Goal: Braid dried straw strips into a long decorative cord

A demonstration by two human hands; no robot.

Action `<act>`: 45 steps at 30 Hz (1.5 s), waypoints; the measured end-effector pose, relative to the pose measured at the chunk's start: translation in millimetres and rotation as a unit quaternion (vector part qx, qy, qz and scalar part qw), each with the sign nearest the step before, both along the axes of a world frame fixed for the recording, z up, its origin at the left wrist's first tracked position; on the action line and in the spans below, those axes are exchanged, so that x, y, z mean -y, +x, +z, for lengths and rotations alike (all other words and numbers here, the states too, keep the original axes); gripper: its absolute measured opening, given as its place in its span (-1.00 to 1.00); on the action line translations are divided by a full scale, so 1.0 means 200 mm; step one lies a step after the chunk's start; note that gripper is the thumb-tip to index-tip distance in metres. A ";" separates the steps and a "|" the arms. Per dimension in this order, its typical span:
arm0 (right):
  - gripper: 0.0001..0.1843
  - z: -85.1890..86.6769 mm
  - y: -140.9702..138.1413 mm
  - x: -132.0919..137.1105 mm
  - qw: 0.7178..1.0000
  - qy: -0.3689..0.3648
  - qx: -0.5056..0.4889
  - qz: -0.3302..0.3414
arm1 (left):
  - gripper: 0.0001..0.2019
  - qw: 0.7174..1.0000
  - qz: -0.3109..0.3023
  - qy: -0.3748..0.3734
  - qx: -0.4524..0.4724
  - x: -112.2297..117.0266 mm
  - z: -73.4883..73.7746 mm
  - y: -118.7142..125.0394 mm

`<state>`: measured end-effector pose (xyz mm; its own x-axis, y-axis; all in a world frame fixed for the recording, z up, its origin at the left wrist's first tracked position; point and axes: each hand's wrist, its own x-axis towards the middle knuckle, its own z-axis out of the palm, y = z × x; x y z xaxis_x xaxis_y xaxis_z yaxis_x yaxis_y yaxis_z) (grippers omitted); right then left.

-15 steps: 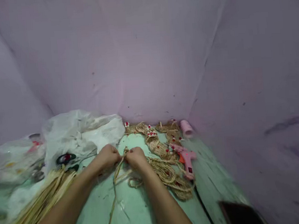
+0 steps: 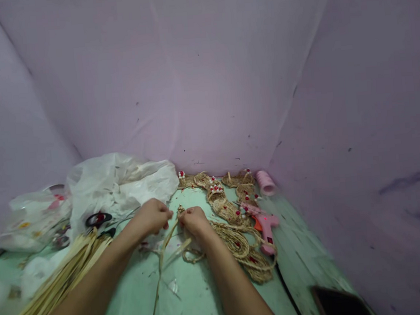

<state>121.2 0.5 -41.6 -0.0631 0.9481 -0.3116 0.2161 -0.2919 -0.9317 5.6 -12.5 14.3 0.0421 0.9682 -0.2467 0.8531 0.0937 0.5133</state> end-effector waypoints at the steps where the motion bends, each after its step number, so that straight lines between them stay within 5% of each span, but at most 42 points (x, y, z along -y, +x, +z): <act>1: -0.82 0.01 0.00 0.01 1.000 -0.002 0.001 0.003 | -0.82 0.997 0.050 -0.003 0.055 -0.02 0.00 -0.02; 3: -0.79 0.04 0.00 0.02 1.000 -0.006 -0.003 0.008 | -0.84 0.978 0.113 -0.060 0.167 -0.05 -0.02 -0.03; 7: -0.77 0.06 0.00 0.02 0.998 -0.020 -0.047 0.026 | -0.86 0.922 0.113 -0.187 0.319 -0.07 -0.10 0.03; 12: -0.82 0.00 0.03 -0.01 0.991 0.058 0.078 0.087 | -0.83 0.913 0.116 -0.234 0.313 -0.09 -0.16 0.02; 17: -0.83 0.02 0.05 0.02 0.895 0.223 0.361 0.140 | -0.89 0.945 0.117 -0.180 0.246 -0.09 -0.15 0.02; 20: -0.78 0.07 0.04 0.05 0.860 0.211 0.449 0.116 | -0.84 0.952 0.125 -0.137 0.245 -0.06 -0.13 0.05; 25: -0.79 0.13 0.01 0.08 0.887 0.127 0.438 0.078 | -0.81 0.936 0.152 -0.150 0.278 -0.05 -0.13 0.07; 32: -0.84 0.16 -0.04 0.13 0.876 0.203 0.426 0.098 | -0.84 0.928 0.127 -0.174 0.306 -0.08 -0.17 -0.01; 35: -0.82 0.17 0.04 0.09 0.913 0.180 0.356 0.087 | -0.85 0.924 0.115 -0.184 0.316 -0.08 -0.16 -0.02; 40: -0.79 0.12 0.14 -0.01 0.979 0.093 0.176 -0.045 | -0.82 0.911 0.089 -0.229 0.333 -0.08 -0.14 -0.03; 45: -0.90 0.06 0.02 0.00 0.998 -0.007 0.061 0.016 | -0.84 0.914 0.080 -0.212 0.337 -0.08 -0.15 -0.04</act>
<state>124.3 0.8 -29.5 -0.0547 0.9416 -0.3322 0.3370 -0.2957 -0.8939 -1.8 4.4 -15.7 0.1893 0.7989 -0.5709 0.3140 0.5017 0.8061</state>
